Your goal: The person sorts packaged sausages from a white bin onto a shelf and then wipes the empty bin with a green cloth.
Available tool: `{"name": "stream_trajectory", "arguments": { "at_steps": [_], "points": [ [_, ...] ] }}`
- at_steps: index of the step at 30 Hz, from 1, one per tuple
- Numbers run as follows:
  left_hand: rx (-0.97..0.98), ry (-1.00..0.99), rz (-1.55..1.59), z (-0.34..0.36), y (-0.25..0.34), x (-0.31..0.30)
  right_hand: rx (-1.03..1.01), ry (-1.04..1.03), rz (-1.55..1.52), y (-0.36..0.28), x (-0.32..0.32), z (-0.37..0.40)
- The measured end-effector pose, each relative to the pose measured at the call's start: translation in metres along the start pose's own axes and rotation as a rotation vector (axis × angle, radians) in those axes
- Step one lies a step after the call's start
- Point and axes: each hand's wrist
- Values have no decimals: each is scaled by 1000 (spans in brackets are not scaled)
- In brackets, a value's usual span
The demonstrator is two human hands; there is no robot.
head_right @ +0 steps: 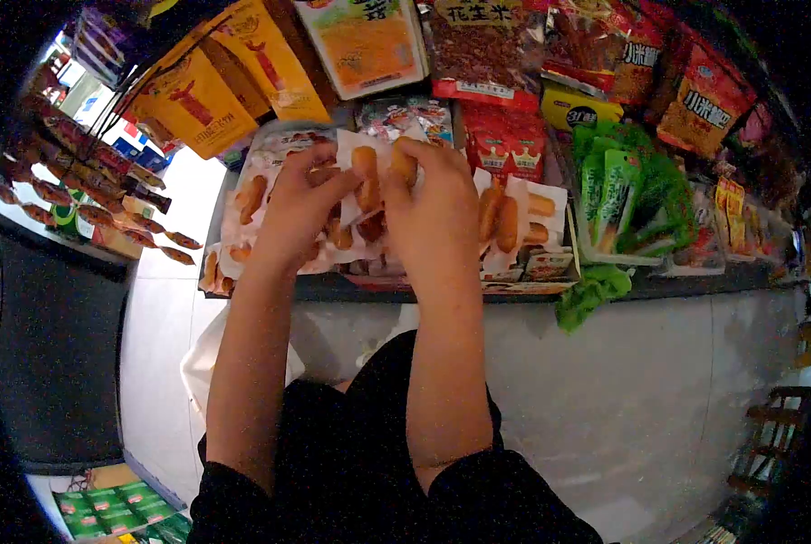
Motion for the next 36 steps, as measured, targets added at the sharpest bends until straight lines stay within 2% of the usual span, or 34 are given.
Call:
{"name": "stream_trajectory", "arguments": {
  "at_steps": [3, 6, 8, 9, 11, 15, 17, 18, 20, 24, 26, 27, 28, 29, 30, 32, 34, 36],
  "points": [
    [2, -55, -64, -12, -2, 7, 111, -1, 29, 5, 2, -1],
    [-94, -132, -145, -21, -3, 4, 114, -16, 91, 8, 3, -2],
    [29, -41, -380, -25, -2, 4, 100, -33, 146, 5, -1, -2],
    [28, -42, -382, -28, -7, 2, 80, -49, 202, 5, -3, -2],
    [226, 55, -413, -31, -17, -1, 61, -26, 219, 11, -1, -1],
    [221, 87, -552, -29, -19, -4, 58, -19, 267, 13, -3, 0],
    [436, 110, -740, -29, -23, -6, 57, -9, 264, 13, -3, 0],
    [437, 112, -740, -27, -22, -5, 57, 1, 263, 13, -2, 0],
    [310, 113, -733, -21, -17, -3, 39, -5, 242, 14, -2, -1],
    [333, 88, -733, -17, -15, -8, 27, -13, 256, 12, -2, 0],
    [453, 129, -735, -17, -14, -10, 58, 2, 239, 5, -5, -2],
    [452, 131, -734, -14, -9, -12, 92, 19, 223, 2, -7, -3],
    [369, 131, -680, -8, -4, -16, 91, 16, 226, 1, -8, -4],
    [287, 131, -626, -2, 1, -19, 71, 77, 169, 1, -9, -5],
    [284, 131, -623, 2, -4, -26, 51, 136, 112, 1, -9, -5],
    [353, 142, -441, 9, -15, -51, 55, 150, 15, 0, -5, -7],
    [339, 150, -230, 29, -26, -80, 62, 164, -79, -6, 1, -5],
    [324, 242, -296, 50, -42, -124, 57, 82, -391, -27, 14, 2]
  ]
}}
Point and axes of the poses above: each hand's wrist, its own z-axis away from the middle knuckle, its own x-axis out of the palm, y = z × x
